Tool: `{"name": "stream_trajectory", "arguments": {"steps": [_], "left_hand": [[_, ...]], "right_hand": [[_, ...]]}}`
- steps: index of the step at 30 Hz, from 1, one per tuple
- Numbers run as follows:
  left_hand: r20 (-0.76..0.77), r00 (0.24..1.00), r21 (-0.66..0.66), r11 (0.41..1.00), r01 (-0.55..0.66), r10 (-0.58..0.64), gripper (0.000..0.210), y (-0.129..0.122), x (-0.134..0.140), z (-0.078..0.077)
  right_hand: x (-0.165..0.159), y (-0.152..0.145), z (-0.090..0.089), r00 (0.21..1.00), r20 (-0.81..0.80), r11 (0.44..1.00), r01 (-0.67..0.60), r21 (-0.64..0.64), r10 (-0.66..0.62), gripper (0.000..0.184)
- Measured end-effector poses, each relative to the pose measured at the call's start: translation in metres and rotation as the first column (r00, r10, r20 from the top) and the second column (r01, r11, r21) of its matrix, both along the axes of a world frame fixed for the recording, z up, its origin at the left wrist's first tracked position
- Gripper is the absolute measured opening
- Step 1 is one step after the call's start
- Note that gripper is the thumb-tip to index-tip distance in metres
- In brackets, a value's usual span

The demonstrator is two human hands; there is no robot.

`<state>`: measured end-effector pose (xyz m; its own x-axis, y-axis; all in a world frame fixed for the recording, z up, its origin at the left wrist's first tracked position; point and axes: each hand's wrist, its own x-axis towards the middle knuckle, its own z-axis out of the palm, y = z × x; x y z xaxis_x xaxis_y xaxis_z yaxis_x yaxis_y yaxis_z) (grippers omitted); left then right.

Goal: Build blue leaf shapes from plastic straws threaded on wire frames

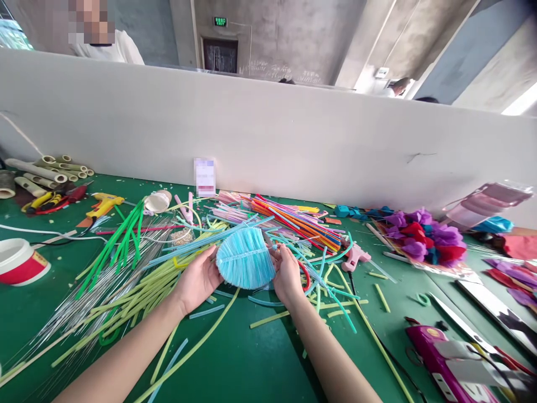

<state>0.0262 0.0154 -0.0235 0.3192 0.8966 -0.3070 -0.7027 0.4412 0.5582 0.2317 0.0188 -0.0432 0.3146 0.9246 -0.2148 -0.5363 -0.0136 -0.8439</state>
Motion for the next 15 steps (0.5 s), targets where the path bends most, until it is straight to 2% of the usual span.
{"name": "stream_trajectory", "arguments": {"steps": [4, 8, 12, 15], "left_hand": [[0.015, 0.993, 0.018, 0.993, -0.118, 0.117, 0.027, 0.004, -0.001, 0.001], [-0.006, 0.986, 0.028, 0.985, -0.169, 0.169, 0.025, 0.004, 0.0, 0.001], [-0.051, 0.974, 0.066, 0.974, -0.215, 0.219, 0.014, 0.003, 0.002, -0.003], [-0.089, 0.95, 0.081, 0.953, -0.293, 0.3, 0.013, 0.006, 0.0, -0.007]], "right_hand": [[-0.002, 0.001, 0.0, 0.997, -0.077, 0.999, 0.004, 0.04, -0.001, 0.034], [-0.01, -0.002, 0.0, 0.995, -0.098, 0.997, -0.004, 0.083, 0.012, 0.038], [-0.02, -0.008, 0.001, 0.998, -0.044, 0.992, -0.037, 0.117, 0.042, 0.038], [-0.022, -0.013, 0.005, 0.996, 0.057, 0.986, -0.078, 0.144, 0.071, 0.035]]}}
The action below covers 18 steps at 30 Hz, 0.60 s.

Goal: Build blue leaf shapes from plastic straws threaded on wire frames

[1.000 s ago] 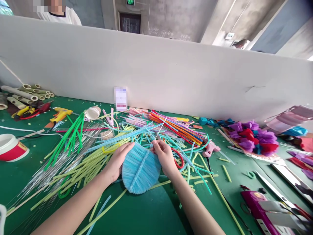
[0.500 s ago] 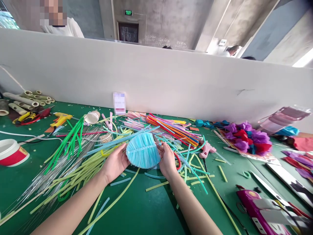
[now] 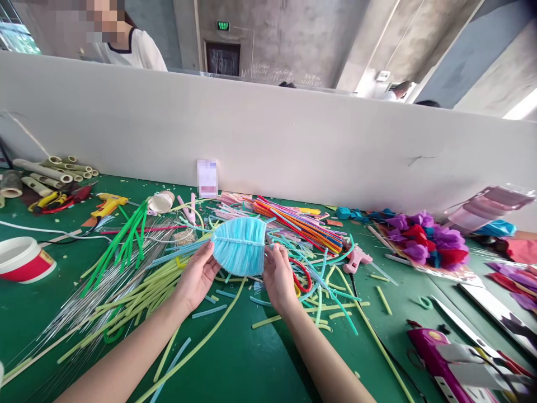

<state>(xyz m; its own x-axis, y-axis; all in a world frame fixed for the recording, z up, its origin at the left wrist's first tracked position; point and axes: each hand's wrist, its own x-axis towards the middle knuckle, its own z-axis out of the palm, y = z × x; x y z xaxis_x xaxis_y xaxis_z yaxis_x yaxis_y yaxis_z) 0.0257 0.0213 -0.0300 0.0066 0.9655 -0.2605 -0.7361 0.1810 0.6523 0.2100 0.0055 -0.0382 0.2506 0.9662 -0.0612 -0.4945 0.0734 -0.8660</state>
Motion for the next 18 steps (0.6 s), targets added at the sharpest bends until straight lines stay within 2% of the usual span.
{"name": "stream_trajectory", "arguments": {"steps": [5, 10, 13, 18], "left_hand": [[-0.049, 0.992, -0.032, 0.992, -0.122, 0.12, 0.012, 0.008, -0.012, -0.001], [-0.054, 0.993, -0.048, 0.993, -0.108, 0.105, 0.024, 0.009, -0.019, 0.005], [-0.033, 0.995, -0.044, 0.994, -0.1, 0.099, 0.019, 0.01, -0.021, 0.008], [0.006, 0.994, -0.06, 0.992, -0.111, 0.112, 0.014, 0.014, -0.024, 0.009]], "right_hand": [[-0.004, -0.014, 0.011, 0.969, 0.232, 0.99, -0.108, 0.09, 0.085, 0.03], [-0.017, -0.027, 0.015, 0.918, 0.378, 0.973, -0.184, 0.136, 0.121, 0.033], [-0.018, -0.027, 0.013, 0.923, 0.361, 0.973, -0.191, 0.128, 0.133, 0.033], [-0.01, -0.019, 0.006, 0.961, 0.217, 0.982, -0.184, 0.05, 0.169, 0.032]]}}
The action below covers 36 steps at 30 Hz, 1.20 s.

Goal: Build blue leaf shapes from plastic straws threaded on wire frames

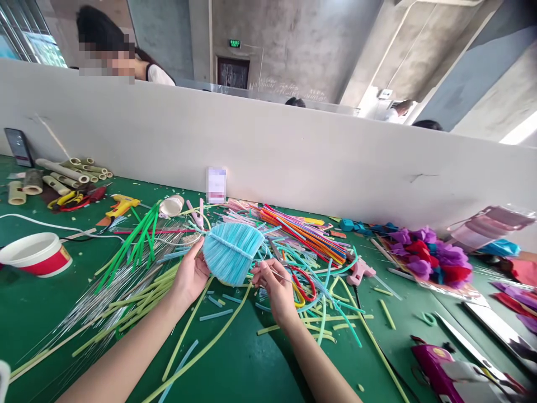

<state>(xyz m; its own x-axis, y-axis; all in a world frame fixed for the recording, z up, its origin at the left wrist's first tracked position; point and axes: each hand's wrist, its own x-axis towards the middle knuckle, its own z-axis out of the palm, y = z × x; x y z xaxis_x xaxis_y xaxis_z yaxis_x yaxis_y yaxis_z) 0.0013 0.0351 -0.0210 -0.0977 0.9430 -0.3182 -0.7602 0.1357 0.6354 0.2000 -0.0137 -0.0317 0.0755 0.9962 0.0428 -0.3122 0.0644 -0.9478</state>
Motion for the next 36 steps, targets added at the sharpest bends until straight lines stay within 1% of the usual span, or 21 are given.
{"name": "stream_trajectory", "arguments": {"steps": [3, 8, 15, 22, 26, 31, 36], "left_hand": [[0.014, 0.999, -0.009, 0.999, 0.034, -0.033, 0.018, -0.001, 0.0, 0.002], [0.051, 0.996, -0.003, 0.997, 0.08, -0.08, 0.015, -0.004, 0.003, 0.005], [0.101, 0.99, -0.02, 0.995, 0.1, -0.098, 0.015, -0.006, 0.002, 0.007], [0.138, 0.981, -0.032, 0.99, 0.139, -0.133, 0.015, -0.009, 0.001, 0.008], [0.15, 0.977, -0.03, 0.988, 0.154, -0.148, 0.017, -0.009, -0.001, 0.009], [0.162, 0.974, -0.034, 0.986, 0.166, -0.159, 0.017, -0.008, -0.001, 0.007], [0.183, 0.968, -0.024, 0.983, 0.18, -0.173, 0.017, -0.007, -0.002, 0.002]], "right_hand": [[0.006, 0.005, -0.002, 0.999, -0.028, 0.999, 0.018, -0.027, -0.019, 0.031], [0.011, 0.008, -0.001, 0.995, -0.078, 0.997, 0.058, -0.059, -0.063, 0.031], [0.011, 0.008, 0.0, 0.991, -0.118, 0.993, 0.046, -0.107, -0.058, 0.033], [0.012, 0.006, 0.004, 0.989, -0.136, 0.991, 0.046, -0.123, -0.063, 0.033], [0.013, 0.007, 0.001, 0.988, -0.141, 0.991, 0.039, -0.129, -0.057, 0.035], [0.014, 0.009, -0.003, 0.985, -0.164, 0.991, 0.035, -0.128, -0.056, 0.034], [0.014, 0.009, -0.003, 0.983, -0.176, 0.991, 0.032, -0.128, -0.055, 0.035]]}}
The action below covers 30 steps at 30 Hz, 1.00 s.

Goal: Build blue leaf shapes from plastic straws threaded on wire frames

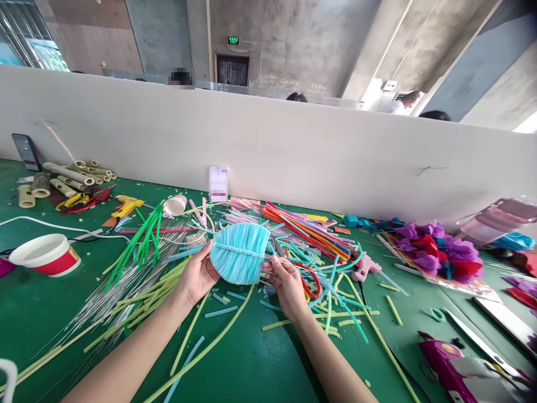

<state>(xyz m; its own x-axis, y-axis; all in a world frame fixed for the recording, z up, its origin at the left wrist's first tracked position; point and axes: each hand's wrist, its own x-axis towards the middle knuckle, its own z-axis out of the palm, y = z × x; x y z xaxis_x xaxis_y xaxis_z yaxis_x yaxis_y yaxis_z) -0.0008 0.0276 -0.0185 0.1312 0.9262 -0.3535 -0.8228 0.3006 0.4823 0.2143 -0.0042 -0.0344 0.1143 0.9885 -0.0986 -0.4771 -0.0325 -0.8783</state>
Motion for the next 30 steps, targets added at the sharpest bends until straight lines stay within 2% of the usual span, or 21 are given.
{"name": "stream_trajectory", "arguments": {"steps": [18, 30], "left_hand": [[0.046, 0.999, -0.01, 1.0, 0.021, -0.021, 0.028, 0.001, -0.0002, -0.0083], [0.046, 0.998, 0.007, 0.999, 0.038, -0.039, 0.027, 0.0009, -0.0002, -0.0095]], "right_hand": [[0.0023, 0.0027, -0.0081, 1.0, -0.005, 1.0, 0.011, 0.001, -0.011, 0.033], [0.0017, 0.0016, -0.0062, 1.0, 0.009, 1.0, 0.016, 0.006, -0.016, 0.034]]}}
